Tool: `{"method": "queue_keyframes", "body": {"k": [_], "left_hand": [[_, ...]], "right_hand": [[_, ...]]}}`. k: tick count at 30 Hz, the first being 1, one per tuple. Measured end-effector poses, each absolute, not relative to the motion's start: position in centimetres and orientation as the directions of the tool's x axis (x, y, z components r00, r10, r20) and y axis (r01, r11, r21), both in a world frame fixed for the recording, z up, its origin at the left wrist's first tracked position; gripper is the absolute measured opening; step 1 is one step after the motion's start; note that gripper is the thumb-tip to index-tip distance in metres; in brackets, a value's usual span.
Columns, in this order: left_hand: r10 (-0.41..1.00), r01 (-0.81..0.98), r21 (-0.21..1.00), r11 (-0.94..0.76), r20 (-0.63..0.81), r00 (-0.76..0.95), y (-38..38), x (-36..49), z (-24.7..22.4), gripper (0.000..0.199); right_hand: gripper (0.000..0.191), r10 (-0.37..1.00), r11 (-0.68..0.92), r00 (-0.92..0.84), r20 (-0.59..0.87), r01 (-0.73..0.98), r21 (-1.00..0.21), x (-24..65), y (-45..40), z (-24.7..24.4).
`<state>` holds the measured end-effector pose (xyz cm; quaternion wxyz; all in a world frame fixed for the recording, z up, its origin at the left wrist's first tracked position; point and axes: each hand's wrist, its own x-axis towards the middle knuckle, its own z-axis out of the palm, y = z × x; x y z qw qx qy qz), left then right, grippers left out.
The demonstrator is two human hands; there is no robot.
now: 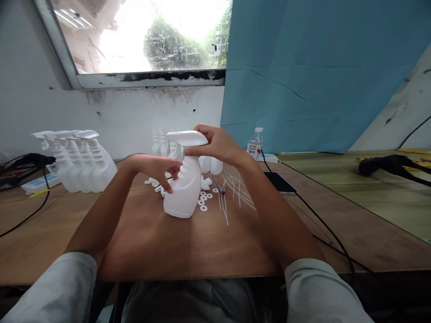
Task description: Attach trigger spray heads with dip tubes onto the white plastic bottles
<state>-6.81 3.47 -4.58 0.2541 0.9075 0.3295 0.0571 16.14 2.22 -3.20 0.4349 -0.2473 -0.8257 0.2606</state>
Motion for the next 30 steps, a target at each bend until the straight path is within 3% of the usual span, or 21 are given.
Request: {"method": "queue_keyframes", "body": {"k": [8, 10, 13, 16, 19, 23, 26, 30], "left_hand": [[0.641, 0.565, 0.594, -0.572, -0.105, 0.76, 3.4, -7.3, -4.1, 0.04], [0.629, 0.482, 0.657, -0.58, -0.016, 0.778, 2.9, -8.0, -3.2, 0.044], [0.607, 0.281, 0.715, -0.64, 0.246, 0.756, 1.8, -8.9, -1.8, 0.049], [0.591, 0.192, 0.652, -0.734, 0.473, 0.653, 0.6, -8.9, -1.0, 0.051], [0.582, 0.269, 0.534, -0.801, 0.59, 0.56, -0.2, -8.2, -1.1, 0.034], [0.605, 0.295, 0.532, -0.794, 0.638, 0.477, -0.1, -7.7, -1.6, 0.022], [0.601, 0.274, 0.537, -0.798, 0.672, 0.433, 0.2, -7.6, -1.8, 0.022], [0.559, 0.303, 0.47, -0.829, 0.715, 0.421, 0.3, -7.6, -1.7, 0.021]], "right_hand": [[0.029, 0.659, 0.712, -0.552, 0.512, 0.237, -0.661, 15.8, 1.6, -3.0], [0.029, 0.652, 0.715, -0.554, 0.517, 0.224, -0.662, 15.5, 1.4, -3.0], [0.031, 0.657, 0.704, -0.551, 0.514, 0.206, -0.679, 15.0, 1.2, -3.1], [0.036, 0.667, 0.68, -0.546, 0.507, 0.167, -0.714, 14.4, 1.4, -3.6], [0.039, 0.673, 0.628, -0.55, 0.494, 0.072, -0.775, 13.8, 2.0, -4.3], [0.05, 0.633, 0.521, -0.625, 0.456, -0.091, -0.849, 12.9, 2.9, -5.6], [0.044, 0.582, 0.45, -0.66, 0.475, -0.225, -0.864, 11.8, 3.2, -7.1], [0.041, 0.61, 0.374, -0.563, 0.558, -0.416, -0.829, 9.9, 3.0, -9.7]]}}
